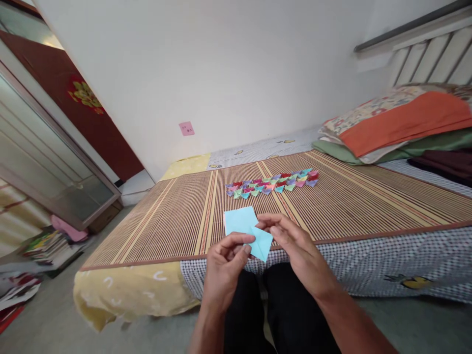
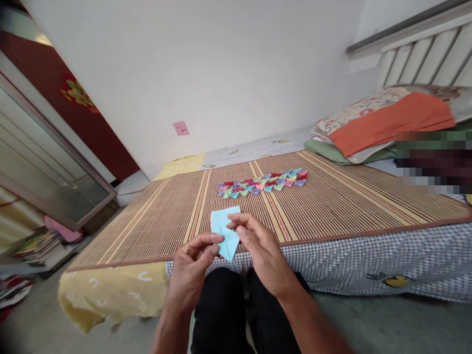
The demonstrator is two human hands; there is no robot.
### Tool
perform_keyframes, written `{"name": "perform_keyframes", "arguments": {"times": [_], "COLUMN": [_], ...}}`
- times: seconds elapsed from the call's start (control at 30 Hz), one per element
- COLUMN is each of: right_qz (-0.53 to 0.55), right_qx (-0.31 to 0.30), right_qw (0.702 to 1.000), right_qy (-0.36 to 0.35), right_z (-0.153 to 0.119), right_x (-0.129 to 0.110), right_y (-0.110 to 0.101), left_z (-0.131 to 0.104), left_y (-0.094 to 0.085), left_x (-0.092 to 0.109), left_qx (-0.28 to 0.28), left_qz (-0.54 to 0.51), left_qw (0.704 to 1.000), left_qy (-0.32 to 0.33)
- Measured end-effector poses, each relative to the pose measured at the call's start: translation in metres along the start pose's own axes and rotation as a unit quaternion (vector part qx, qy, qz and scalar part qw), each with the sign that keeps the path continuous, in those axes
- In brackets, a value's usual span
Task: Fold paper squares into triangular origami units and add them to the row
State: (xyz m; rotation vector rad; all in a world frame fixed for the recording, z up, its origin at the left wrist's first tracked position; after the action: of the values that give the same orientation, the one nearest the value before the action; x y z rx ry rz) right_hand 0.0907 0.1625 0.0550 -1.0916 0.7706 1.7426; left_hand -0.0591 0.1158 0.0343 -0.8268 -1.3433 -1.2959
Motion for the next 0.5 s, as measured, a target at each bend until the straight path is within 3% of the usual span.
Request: {"name": "perform_keyframes", "arguments": {"times": [0.17, 0.5], "right_qz": [-0.063, -0.057], "right_qx": [-0.068, -0.076], "right_qw": [0.995, 0.993], "right_qy": [-0.047, -0.076], "right_z": [-0.003, -0.001], "right_x": [-0.012, -0.020], "right_y": [0.000, 0.001], "left_z": [0.002, 0.000], "left_y": [-0.011, -0.001], "left_x": [0.002, 0.010], "left_qx": [0.005, -0.061], "left_qz": [-0.004, -0.008], "left_qw": [1.000, 0.998], "left_qy": [0.012, 0.010]}}
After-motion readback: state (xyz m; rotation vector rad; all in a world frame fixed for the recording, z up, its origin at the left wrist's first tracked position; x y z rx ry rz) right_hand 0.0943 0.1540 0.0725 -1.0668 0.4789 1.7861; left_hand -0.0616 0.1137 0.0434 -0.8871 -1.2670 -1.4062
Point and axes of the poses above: each hand's wrist, its own z-axis towards the middle knuckle, its own y-axis out of the palm, x = y × z, the point moved 10 cm from there along z, towards the middle knuckle, and after that the axes turned 2 degrees about -y, right-handed, at the moved point
